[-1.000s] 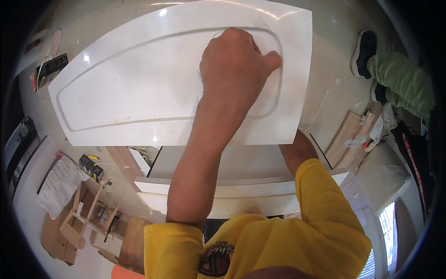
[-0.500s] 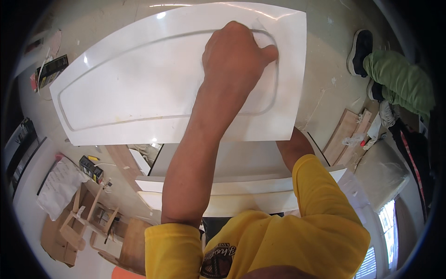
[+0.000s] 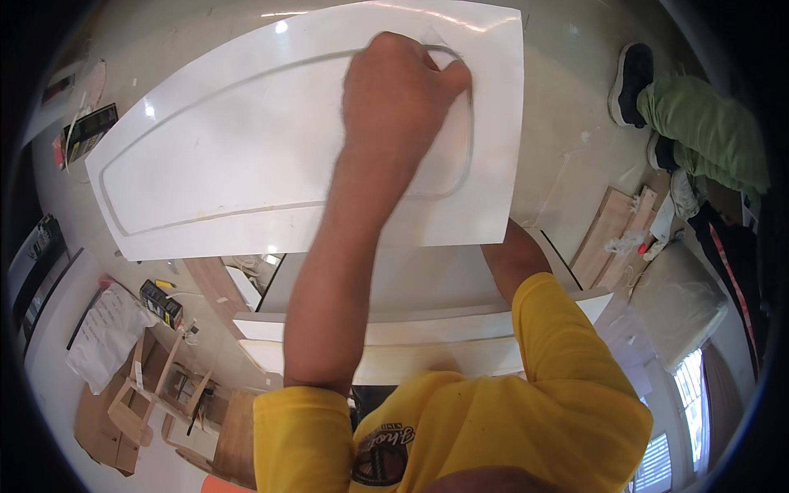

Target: The person kneels on the floor and uses a utility knife to cut protective film from white cabinet doors and panels. They peel off the film, flip the parts, and continue trimming edges while other workers handle similar pieces nearby.

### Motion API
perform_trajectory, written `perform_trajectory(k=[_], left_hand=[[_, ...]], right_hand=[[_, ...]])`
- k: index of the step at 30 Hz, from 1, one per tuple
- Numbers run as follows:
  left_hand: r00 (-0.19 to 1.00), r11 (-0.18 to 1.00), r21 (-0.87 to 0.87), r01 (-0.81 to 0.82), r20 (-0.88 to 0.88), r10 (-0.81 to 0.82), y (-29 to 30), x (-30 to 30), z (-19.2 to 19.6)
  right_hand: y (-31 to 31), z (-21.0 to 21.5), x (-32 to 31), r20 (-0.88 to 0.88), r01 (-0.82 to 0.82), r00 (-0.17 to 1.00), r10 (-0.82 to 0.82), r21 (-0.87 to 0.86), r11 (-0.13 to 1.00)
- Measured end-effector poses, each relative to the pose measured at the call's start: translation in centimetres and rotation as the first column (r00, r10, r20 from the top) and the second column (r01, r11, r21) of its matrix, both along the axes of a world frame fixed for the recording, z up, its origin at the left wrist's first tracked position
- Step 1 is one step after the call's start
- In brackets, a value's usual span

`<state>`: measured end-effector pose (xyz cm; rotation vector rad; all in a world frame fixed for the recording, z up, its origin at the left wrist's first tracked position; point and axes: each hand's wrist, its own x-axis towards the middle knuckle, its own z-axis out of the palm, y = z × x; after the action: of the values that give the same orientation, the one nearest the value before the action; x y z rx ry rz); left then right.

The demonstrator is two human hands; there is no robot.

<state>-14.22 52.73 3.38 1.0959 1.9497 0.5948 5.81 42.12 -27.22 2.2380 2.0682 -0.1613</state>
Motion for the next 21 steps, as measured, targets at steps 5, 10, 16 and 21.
perform_trajectory(k=[5, 10, 16, 21], left_hand=[[0.977, 0.981, -0.143, -0.129, 0.152, 0.151, -0.1, -0.2, 0.7], [0.988, 0.986, 0.161, 0.038, -0.154, -0.013, -2.4, 0.5, -1.2], [0.779, 0.802, 0.391, 0.452, -0.611, -0.141, -4.1, -3.1, -2.6], [0.713, 0.661, 0.442, 0.606, -0.671, -0.204, -4.5, -2.2, -4.3]], right_hand=[[-0.5, 0.4, -0.2, -0.041, -0.026, 0.999, 0.029, 0.057, 0.998], [1.1, 1.2, -1.5, -0.016, 0.008, 1.0, -0.011, -0.188, 0.982], [1.4, 0.5, -1.6, -0.027, -0.008, 1.0, 0.005, -0.12, 0.993], [1.7, 0.0, -1.9, -0.043, -0.058, 0.998, 0.054, -0.097, 0.994]])
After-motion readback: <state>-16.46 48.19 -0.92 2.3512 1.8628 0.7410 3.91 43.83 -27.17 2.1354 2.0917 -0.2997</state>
